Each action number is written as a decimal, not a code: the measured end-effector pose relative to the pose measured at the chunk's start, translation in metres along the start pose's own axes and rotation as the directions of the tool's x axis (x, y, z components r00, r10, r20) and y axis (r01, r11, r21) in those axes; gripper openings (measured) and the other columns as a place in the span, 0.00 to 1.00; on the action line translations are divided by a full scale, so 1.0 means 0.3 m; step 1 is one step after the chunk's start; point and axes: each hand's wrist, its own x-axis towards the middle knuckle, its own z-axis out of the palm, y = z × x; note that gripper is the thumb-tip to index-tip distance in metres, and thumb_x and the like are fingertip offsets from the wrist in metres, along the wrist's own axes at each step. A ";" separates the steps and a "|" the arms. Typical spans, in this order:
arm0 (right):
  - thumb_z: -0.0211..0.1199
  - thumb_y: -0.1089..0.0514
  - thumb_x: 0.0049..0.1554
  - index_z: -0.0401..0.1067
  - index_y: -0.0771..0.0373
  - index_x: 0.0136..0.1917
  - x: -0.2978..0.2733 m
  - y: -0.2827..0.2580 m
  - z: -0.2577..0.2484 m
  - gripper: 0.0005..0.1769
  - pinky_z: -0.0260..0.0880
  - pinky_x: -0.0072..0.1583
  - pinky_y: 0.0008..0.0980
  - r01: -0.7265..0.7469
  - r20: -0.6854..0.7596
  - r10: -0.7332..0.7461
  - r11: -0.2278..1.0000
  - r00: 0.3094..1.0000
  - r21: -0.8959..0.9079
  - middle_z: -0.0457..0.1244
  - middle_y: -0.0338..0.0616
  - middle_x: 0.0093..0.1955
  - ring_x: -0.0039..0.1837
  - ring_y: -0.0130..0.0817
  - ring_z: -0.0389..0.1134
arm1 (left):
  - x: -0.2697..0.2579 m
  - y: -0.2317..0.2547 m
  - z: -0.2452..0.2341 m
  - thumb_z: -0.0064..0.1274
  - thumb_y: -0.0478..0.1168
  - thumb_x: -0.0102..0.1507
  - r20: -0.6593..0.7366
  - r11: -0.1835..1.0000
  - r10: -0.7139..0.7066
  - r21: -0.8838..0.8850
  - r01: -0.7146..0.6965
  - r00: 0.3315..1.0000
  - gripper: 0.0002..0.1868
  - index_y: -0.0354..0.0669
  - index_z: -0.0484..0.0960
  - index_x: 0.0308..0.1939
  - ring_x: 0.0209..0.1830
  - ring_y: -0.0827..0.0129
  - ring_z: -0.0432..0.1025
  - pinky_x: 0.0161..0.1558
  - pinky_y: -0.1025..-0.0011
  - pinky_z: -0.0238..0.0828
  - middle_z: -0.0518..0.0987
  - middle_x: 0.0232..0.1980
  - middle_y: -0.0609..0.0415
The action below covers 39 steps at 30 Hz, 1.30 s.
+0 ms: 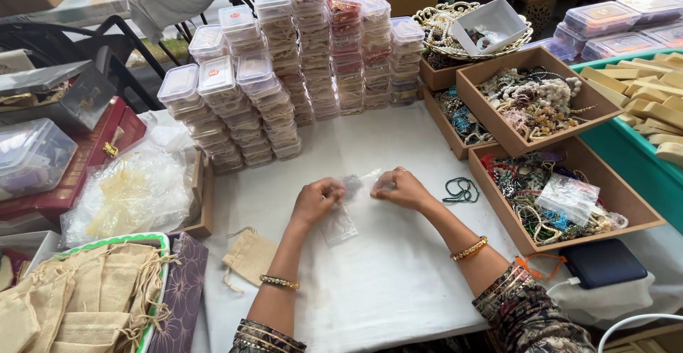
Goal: The person picks up beaded bracelets from a box, places them into small clear plastic bags, and then puts the bags into small beige drawstring pouches. They then place the pouches into small clear plastic containers and stack them on the table.
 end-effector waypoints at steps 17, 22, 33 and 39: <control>0.74 0.58 0.50 0.74 0.63 0.46 0.010 0.038 0.058 0.13 0.69 0.59 0.36 -0.121 -0.149 0.130 0.990 0.980 0.071 0.70 0.42 0.52 0.56 0.35 0.67 | -0.006 0.043 0.047 0.60 0.37 0.58 -0.082 1.000 0.012 -0.022 -0.013 0.997 0.34 0.55 0.73 0.69 0.67 0.61 0.69 0.65 0.63 0.67 0.75 0.67 0.52; 0.73 0.63 0.55 0.73 0.66 0.44 0.001 0.026 0.065 0.09 0.74 0.43 0.24 0.049 -0.261 0.042 0.941 0.964 0.335 0.69 0.33 0.37 0.39 0.20 0.69 | -0.018 0.097 0.032 0.70 0.44 0.55 0.051 0.964 -0.234 -0.119 0.239 0.971 0.38 0.52 0.72 0.67 0.49 0.66 0.77 0.50 0.69 0.76 0.80 0.52 0.52; 0.68 0.58 0.58 0.76 0.67 0.54 -0.007 0.008 0.110 0.13 0.76 0.56 0.30 -0.019 -0.072 0.141 0.556 0.987 0.831 0.71 0.43 0.48 0.50 0.27 0.72 | 0.000 0.049 0.098 0.63 0.29 0.57 -0.035 0.645 -0.008 -0.764 -0.022 0.999 0.23 0.39 0.81 0.57 0.37 0.79 0.72 0.41 0.78 0.73 0.78 0.38 0.61; 0.68 0.61 0.58 0.78 0.67 0.49 -0.013 0.021 0.114 0.07 0.74 0.52 0.28 0.124 -0.221 0.048 0.703 0.974 0.701 0.72 0.41 0.44 0.46 0.26 0.72 | 0.030 -0.020 0.175 0.65 0.36 0.63 -0.205 0.796 0.086 -0.574 -0.191 0.975 0.07 0.34 0.86 0.37 0.38 0.77 0.73 0.43 0.76 0.73 0.75 0.39 0.62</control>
